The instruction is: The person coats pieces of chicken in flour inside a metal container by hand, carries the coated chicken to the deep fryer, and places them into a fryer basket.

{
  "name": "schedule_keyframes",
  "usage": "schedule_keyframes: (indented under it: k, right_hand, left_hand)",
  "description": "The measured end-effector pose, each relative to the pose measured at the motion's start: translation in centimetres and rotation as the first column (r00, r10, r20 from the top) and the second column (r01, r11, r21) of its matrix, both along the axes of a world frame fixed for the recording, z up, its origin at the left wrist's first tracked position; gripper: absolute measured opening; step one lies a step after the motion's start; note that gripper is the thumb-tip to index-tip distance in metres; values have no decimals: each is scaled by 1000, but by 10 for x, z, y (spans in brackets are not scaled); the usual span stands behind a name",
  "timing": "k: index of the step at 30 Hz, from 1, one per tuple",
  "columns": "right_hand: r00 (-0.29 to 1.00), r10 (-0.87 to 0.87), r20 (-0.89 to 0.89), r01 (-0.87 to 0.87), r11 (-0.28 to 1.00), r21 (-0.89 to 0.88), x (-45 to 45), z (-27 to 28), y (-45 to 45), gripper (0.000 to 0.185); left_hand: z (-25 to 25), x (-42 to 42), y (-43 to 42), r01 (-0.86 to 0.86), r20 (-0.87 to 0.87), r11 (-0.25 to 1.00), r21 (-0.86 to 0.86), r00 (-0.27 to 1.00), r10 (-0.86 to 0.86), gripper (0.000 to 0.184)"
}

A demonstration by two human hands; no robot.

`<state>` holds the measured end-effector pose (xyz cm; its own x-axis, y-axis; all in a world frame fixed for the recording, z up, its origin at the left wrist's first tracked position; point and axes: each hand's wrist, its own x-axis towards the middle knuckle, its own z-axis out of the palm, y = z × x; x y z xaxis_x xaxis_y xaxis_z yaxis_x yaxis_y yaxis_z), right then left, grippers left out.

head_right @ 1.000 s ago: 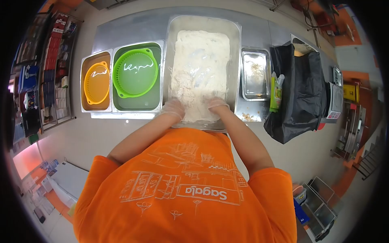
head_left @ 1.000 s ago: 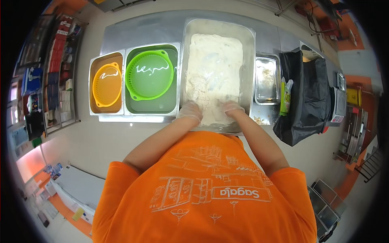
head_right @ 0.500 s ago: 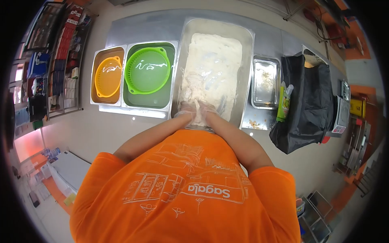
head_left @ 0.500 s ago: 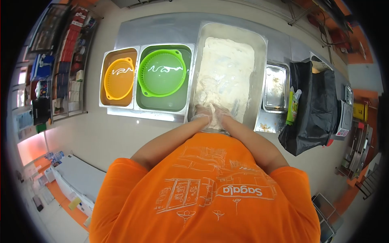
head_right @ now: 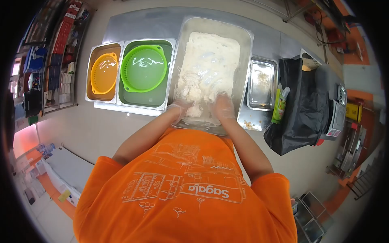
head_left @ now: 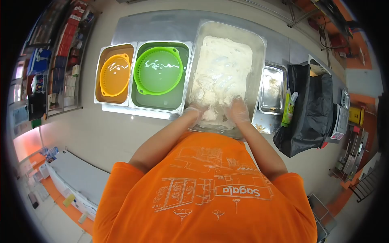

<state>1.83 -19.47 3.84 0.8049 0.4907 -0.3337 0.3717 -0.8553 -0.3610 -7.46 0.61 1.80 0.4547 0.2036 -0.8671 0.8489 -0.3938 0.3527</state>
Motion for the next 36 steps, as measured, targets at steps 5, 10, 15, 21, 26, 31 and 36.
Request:
schedule_keyframes:
  k: [5,10,15,21,26,31,36]
  right_hand:
    - [899,45,-435,-112,985,-129,19,16,0,52]
    - [882,160,-444,-298,918,-260,19,-61,-21,54]
    - [634,-240,-735,325,945,-28,-24,-53,20,62]
    - [178,-582,-793,889,440,-124,-40,-59,60,74]
    - [270,-635,-724,863,493,-110,-20,-80,49,90]
    - [813,-399,-424,441,897,1,-3,-78,6,80]
    - [976,-133,-173,140,990,28,5,-33,-8,72]
  left_hand:
    - [-4,-8,-5,249,26,958,141,967,-255,71]
    - [-1,-6,-15,441,-36,868,229,895,-445,75]
    - [8,4,-19,55,-78,998,-6,995,-55,76]
    - [-62,1,-56,-457,34,868,194,888,459,74]
    - [-73,8,-45,-390,-44,913,122,917,398,84]
    - [-46,16,-43,-244,25,970,-3,969,244,70]
    - [22,22,-28,291,76,930,225,946,-314,51]
